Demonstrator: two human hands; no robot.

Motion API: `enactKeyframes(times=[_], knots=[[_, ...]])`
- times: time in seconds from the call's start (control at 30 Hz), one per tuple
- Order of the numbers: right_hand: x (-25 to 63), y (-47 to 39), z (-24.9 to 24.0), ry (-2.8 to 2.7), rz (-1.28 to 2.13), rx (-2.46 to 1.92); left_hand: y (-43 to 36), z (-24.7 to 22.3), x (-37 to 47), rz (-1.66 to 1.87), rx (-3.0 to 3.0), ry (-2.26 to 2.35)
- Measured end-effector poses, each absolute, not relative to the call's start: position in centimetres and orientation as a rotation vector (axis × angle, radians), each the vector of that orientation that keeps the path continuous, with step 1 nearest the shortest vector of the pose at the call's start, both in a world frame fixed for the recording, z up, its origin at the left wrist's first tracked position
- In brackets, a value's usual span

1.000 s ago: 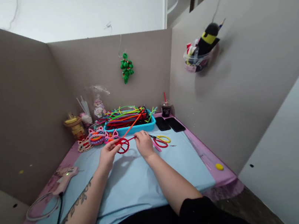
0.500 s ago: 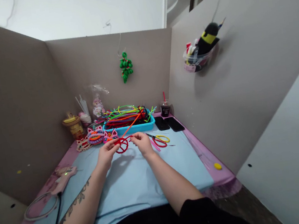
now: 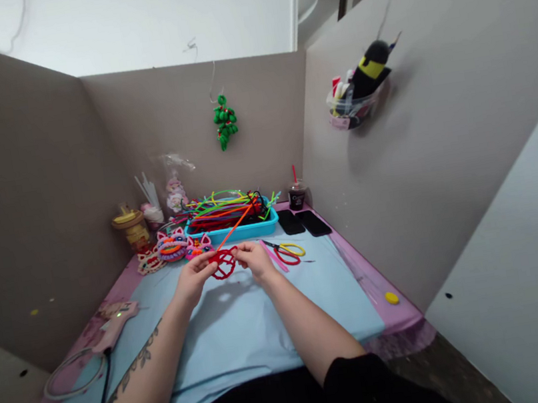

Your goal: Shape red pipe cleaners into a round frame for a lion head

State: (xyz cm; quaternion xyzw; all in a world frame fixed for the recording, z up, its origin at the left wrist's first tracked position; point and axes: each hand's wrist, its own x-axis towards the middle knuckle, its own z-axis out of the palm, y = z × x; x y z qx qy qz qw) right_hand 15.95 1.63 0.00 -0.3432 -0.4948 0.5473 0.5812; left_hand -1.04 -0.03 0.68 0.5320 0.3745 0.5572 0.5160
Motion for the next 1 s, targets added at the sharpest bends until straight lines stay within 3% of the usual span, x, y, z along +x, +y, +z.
enactKeyframes(times=[0.23, 1.0], knots=[[15.7, 1.4, -0.1, -1.206, 1.324, -0.963, -0.3, 0.6, -0.8, 1.318, 1.311, 0.883], [13.8, 0.7, -1.2, -1.299, 1.427, -0.735, 0.0, 0.2, -0.6, 1.400, 1.396, 0.921]])
